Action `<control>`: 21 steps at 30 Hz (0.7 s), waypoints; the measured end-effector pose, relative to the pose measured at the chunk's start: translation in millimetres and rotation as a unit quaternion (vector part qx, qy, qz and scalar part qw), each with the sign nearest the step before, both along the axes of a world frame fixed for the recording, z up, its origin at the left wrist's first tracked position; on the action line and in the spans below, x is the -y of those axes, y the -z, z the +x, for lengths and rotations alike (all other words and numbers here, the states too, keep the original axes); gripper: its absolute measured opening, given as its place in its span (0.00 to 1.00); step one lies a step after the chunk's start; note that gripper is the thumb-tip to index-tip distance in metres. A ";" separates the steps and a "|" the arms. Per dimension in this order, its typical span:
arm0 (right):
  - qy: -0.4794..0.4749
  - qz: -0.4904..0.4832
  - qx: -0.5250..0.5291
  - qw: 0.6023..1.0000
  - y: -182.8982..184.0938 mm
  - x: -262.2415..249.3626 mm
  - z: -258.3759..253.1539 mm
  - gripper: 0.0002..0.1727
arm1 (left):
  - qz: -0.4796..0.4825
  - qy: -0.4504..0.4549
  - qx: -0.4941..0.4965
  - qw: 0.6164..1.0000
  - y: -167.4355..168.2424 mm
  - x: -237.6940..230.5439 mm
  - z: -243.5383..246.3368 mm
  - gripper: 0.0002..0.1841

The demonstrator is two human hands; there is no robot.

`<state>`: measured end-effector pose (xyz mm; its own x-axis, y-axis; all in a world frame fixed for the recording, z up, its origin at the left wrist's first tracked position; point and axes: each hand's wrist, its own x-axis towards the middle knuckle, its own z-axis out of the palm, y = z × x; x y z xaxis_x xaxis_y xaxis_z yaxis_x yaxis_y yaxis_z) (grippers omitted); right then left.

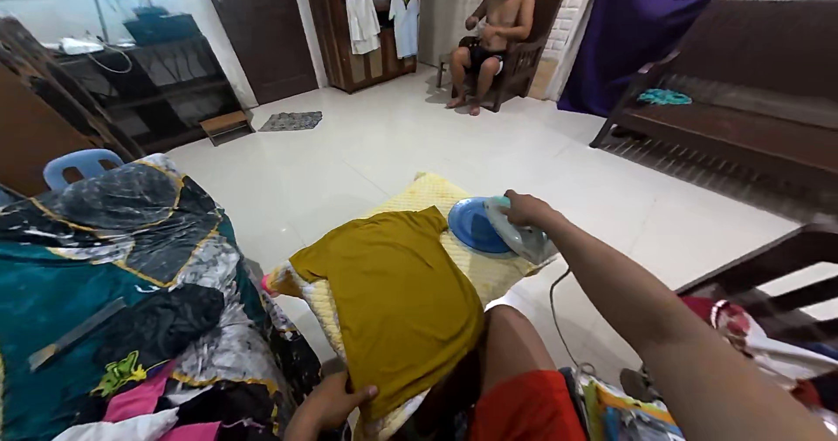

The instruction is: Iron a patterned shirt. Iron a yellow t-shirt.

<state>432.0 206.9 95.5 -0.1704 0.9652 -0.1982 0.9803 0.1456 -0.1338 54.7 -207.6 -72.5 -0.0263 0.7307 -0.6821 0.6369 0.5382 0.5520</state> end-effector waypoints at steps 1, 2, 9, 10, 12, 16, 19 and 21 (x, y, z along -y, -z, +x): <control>-0.002 0.000 -0.001 1.000 -0.1 -2.5 -5.2 0.33 | -0.001 0.002 0.004 1.000 1.2 -0.6 -1.9 0.43; -0.003 -0.001 -0.004 1.000 0.2 -5.8 -10.7 0.32 | -0.004 0.001 0.007 1.000 1.8 -1.2 -3.4 0.43; -0.010 -0.012 -0.003 1.000 13.0 -30.3 -34.2 0.30 | -0.031 0.022 0.012 0.999 1.2 -10.8 -12.6 0.42; -0.010 -0.012 -0.009 1.000 14.7 -32.3 -35.2 0.30 | -0.029 0.023 0.014 0.999 0.1 -12.0 -13.2 0.41; -0.011 -0.020 -0.012 1.000 13.7 -32.5 -37.7 0.29 | -0.031 0.030 0.023 0.999 -1.2 -14.8 -14.6 0.38; -0.011 -0.022 -0.011 1.000 14.7 -35.5 -37.7 0.29 | -0.053 0.062 0.059 0.995 -8.5 -20.0 -13.5 0.30; -0.010 -0.020 -0.007 1.000 17.0 -38.0 -35.4 0.29 | -0.066 0.081 0.059 0.993 -14.2 -20.0 -12.0 0.29; -0.014 0.008 -0.003 1.000 16.2 -34.4 -33.1 0.29 | -0.067 0.108 0.048 0.991 -20.5 -14.3 -13.5 0.31</control>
<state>398.9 241.3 79.3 -0.1977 0.9633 -0.1815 0.9752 0.1745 -0.1361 41.2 -193.3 -52.0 0.1902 0.6151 -0.7652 0.6927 0.4682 0.5486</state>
